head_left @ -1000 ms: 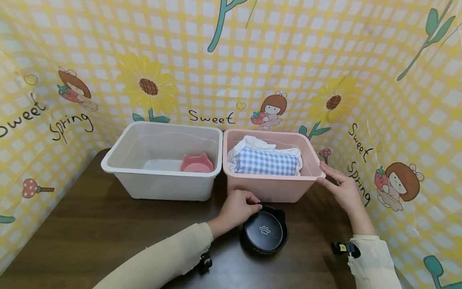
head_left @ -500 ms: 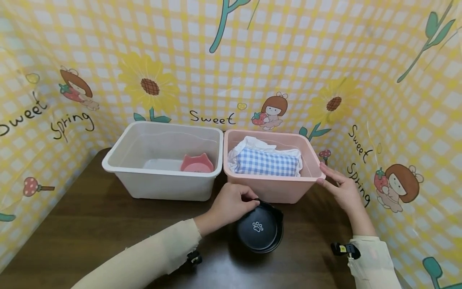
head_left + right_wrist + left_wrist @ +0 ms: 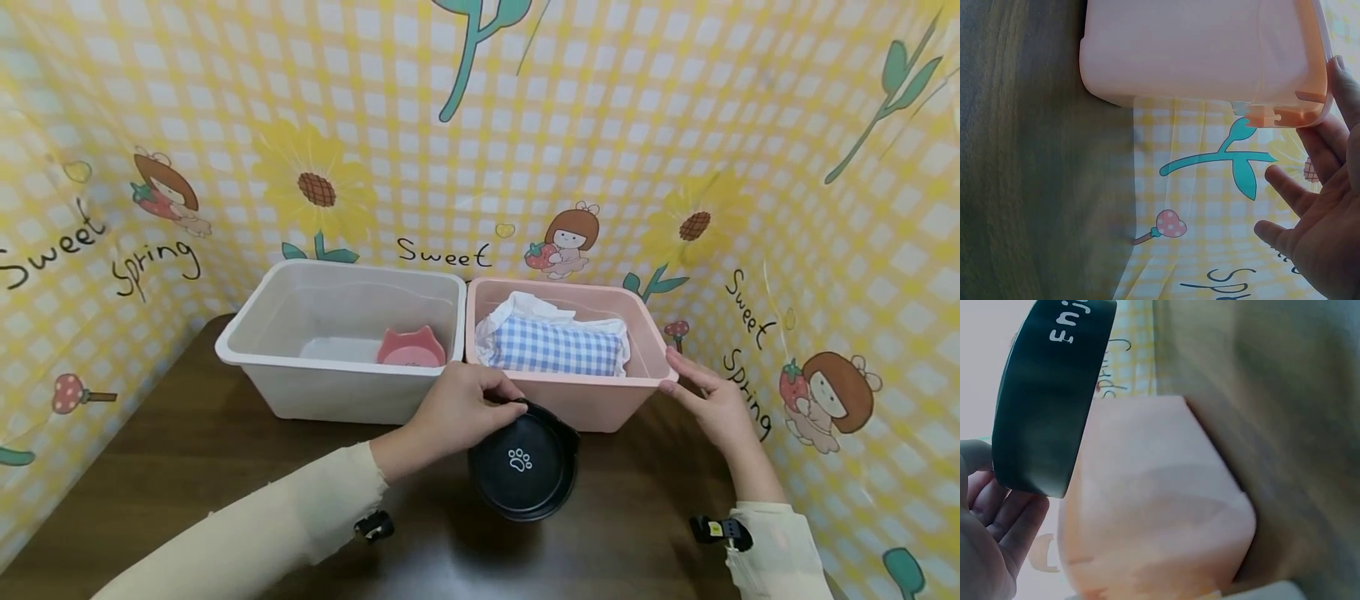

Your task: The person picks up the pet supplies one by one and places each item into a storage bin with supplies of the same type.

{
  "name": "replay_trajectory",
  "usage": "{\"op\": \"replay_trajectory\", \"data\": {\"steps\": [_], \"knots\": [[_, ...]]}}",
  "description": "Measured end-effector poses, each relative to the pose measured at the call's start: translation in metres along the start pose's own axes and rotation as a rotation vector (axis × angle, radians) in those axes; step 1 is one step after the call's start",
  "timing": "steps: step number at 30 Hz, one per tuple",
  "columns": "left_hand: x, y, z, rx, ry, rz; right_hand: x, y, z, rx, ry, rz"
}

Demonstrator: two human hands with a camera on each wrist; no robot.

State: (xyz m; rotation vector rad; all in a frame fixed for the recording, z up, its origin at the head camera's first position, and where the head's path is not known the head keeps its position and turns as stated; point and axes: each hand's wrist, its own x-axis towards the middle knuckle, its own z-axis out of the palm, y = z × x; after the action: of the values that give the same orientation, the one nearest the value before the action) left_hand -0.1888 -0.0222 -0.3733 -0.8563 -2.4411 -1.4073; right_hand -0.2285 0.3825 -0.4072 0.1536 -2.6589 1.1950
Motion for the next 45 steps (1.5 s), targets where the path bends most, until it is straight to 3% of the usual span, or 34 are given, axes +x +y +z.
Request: {"op": "replay_trajectory", "data": {"steps": [10,24,29,36,45], "knots": [[0.010,0.014,-0.045,0.113,0.052,0.115,0.000,0.000,0.002,0.005,-0.007,0.017],[0.023,0.027,-0.108,0.139,0.073,0.162,-0.002,0.000,0.005,-0.009,-0.015,-0.004],[0.024,0.022,-0.128,0.200,0.120,0.181,-0.002,0.000,0.007,-0.014,-0.019,-0.007],[0.029,0.008,-0.153,0.346,0.195,0.264,-0.001,0.001,0.008,-0.025,-0.017,-0.006],[0.036,-0.002,-0.179,0.452,0.218,0.282,-0.001,0.003,0.001,-0.007,-0.016,0.010]]}}
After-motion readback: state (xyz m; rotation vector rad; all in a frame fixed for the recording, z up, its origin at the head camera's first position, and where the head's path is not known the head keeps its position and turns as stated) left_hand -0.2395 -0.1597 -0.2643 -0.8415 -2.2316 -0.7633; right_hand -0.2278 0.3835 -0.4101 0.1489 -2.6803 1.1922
